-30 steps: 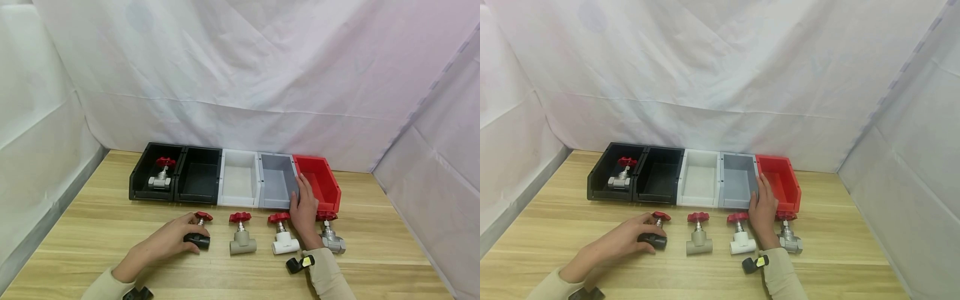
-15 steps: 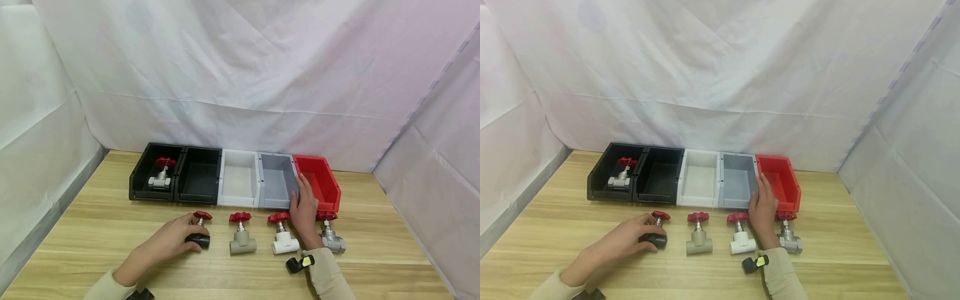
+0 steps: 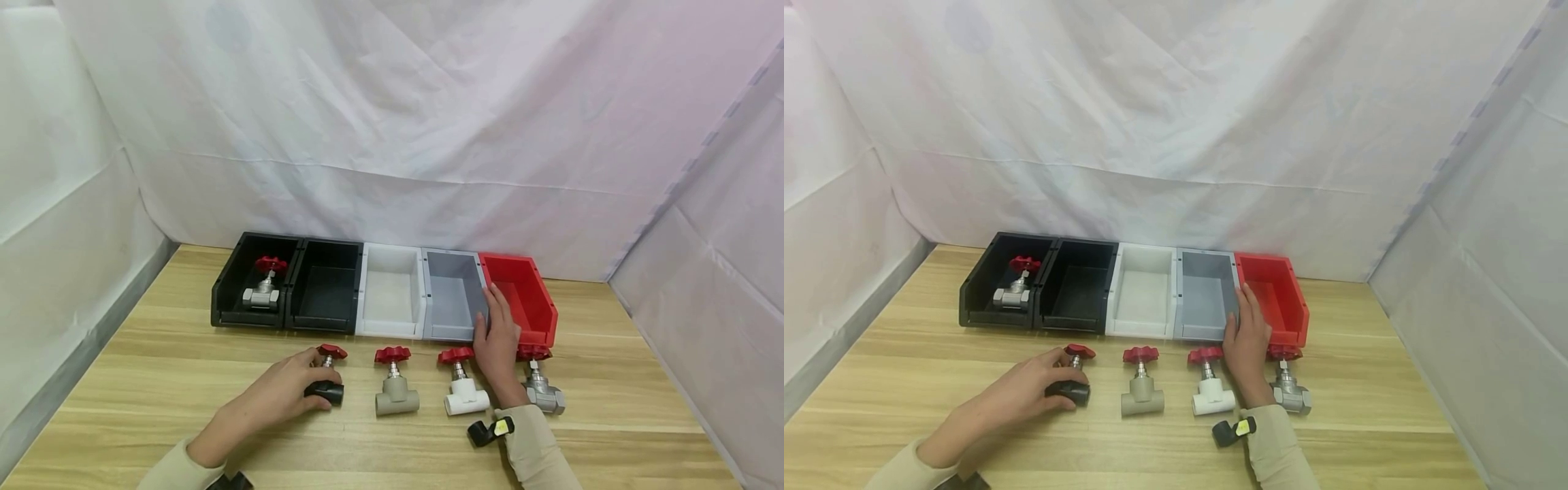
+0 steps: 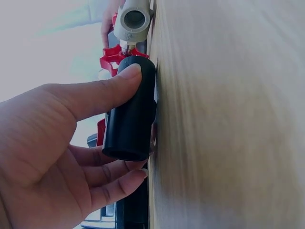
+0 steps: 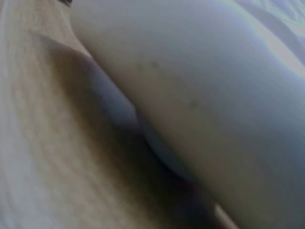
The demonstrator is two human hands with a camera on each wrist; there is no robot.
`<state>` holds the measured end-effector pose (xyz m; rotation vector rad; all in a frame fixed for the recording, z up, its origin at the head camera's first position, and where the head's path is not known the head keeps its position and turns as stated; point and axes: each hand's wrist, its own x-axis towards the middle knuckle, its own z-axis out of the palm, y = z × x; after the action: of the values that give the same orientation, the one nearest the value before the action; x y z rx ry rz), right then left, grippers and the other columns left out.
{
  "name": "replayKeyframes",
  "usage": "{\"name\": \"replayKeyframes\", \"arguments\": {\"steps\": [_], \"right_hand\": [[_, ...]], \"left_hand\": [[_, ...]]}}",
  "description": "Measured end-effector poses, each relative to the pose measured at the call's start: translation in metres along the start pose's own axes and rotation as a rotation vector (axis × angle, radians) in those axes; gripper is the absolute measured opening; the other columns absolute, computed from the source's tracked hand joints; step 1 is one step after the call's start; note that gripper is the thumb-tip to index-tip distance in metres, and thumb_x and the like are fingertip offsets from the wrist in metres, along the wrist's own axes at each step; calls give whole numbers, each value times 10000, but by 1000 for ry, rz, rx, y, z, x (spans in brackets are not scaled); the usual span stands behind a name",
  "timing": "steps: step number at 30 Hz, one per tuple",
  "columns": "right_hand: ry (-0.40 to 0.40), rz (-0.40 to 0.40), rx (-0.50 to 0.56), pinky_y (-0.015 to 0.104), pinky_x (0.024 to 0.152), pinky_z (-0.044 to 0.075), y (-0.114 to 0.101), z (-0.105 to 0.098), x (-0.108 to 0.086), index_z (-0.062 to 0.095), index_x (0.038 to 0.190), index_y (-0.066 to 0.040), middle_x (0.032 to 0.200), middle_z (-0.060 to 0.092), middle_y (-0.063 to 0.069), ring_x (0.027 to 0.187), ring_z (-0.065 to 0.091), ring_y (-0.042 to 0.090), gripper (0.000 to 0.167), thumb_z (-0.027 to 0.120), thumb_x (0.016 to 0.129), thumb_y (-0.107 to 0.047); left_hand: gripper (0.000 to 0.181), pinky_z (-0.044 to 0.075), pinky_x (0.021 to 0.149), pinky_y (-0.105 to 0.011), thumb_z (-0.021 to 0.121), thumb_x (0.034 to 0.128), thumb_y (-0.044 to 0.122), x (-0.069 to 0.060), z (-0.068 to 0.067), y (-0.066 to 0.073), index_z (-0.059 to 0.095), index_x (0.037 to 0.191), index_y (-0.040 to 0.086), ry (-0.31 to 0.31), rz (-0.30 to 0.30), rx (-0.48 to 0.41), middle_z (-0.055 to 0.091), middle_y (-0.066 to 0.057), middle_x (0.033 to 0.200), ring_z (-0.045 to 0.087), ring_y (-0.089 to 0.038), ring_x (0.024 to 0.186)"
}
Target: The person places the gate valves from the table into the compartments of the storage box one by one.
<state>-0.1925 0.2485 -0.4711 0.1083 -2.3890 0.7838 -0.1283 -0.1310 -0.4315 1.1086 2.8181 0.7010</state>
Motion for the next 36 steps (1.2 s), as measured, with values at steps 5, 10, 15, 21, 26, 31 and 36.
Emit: {"name": "replayKeyframes", "arguments": {"steps": [5, 10, 15, 21, 26, 31, 36], "right_hand": [[5, -5, 7, 463, 815, 314, 0, 0, 0, 418, 1432, -93, 1507, 330, 52, 1331, 346, 278, 613, 643, 870, 1], [8, -8, 8, 464, 813, 314, 1, 0, 0, 416, 1433, -91, 1507, 328, 54, 1331, 345, 278, 613, 641, 870, 0], [12, -19, 7, 475, 800, 315, 2, 0, 0, 415, 1431, -81, 1503, 333, 70, 1323, 355, 291, 611, 640, 868, -1], [10, -18, 17, 465, 808, 315, 1, 1, 0, 417, 1432, -87, 1502, 336, 71, 1325, 353, 280, 616, 647, 867, 1], [7, -11, 18, 464, 817, 317, 1, 1, 0, 418, 1431, -89, 1507, 330, 57, 1327, 352, 283, 607, 642, 873, -7], [2, -3, 14, 470, 828, 323, 0, 1, -1, 415, 1432, -89, 1511, 323, 50, 1327, 349, 288, 617, 653, 868, -15], [2, -2, 14, 463, 818, 318, 0, 1, 0, 415, 1432, -89, 1510, 324, 51, 1324, 352, 286, 614, 649, 870, -14]], "left_hand": [[341, 471, 693, -318, 786, 762, 356, 1, 0, 1, 702, 1073, 245, 0, -3, 2, 523, 35, 950, 517, -92, 790], [347, 472, 697, -318, 782, 760, 352, 2, 0, 0, 702, 1079, 244, -2, 8, 0, 524, 30, 952, 519, -90, 797], [339, 476, 701, -321, 780, 766, 353, 2, 1, 0, 705, 1076, 239, 10, 27, 14, 536, 22, 959, 531, -96, 807], [313, 473, 707, -336, 778, 778, 342, 1, 1, 1, 704, 1066, 241, 25, 31, 45, 546, 10, 973, 532, -110, 811], [303, 463, 697, -338, 788, 775, 318, 1, 1, 2, 692, 1053, 243, 27, 5, 50, 515, 22, 943, 508, -109, 784], [309, 468, 704, -355, 791, 773, 312, 1, 1, 2, 690, 1055, 236, 26, -11, 47, 517, 16, 945, 517, -119, 792], [316, 468, 695, -356, 793, 770, 311, 2, 1, 1, 691, 1059, 234, 36, -15, 51, 515, 20, 934, 511, -117, 785]]}}
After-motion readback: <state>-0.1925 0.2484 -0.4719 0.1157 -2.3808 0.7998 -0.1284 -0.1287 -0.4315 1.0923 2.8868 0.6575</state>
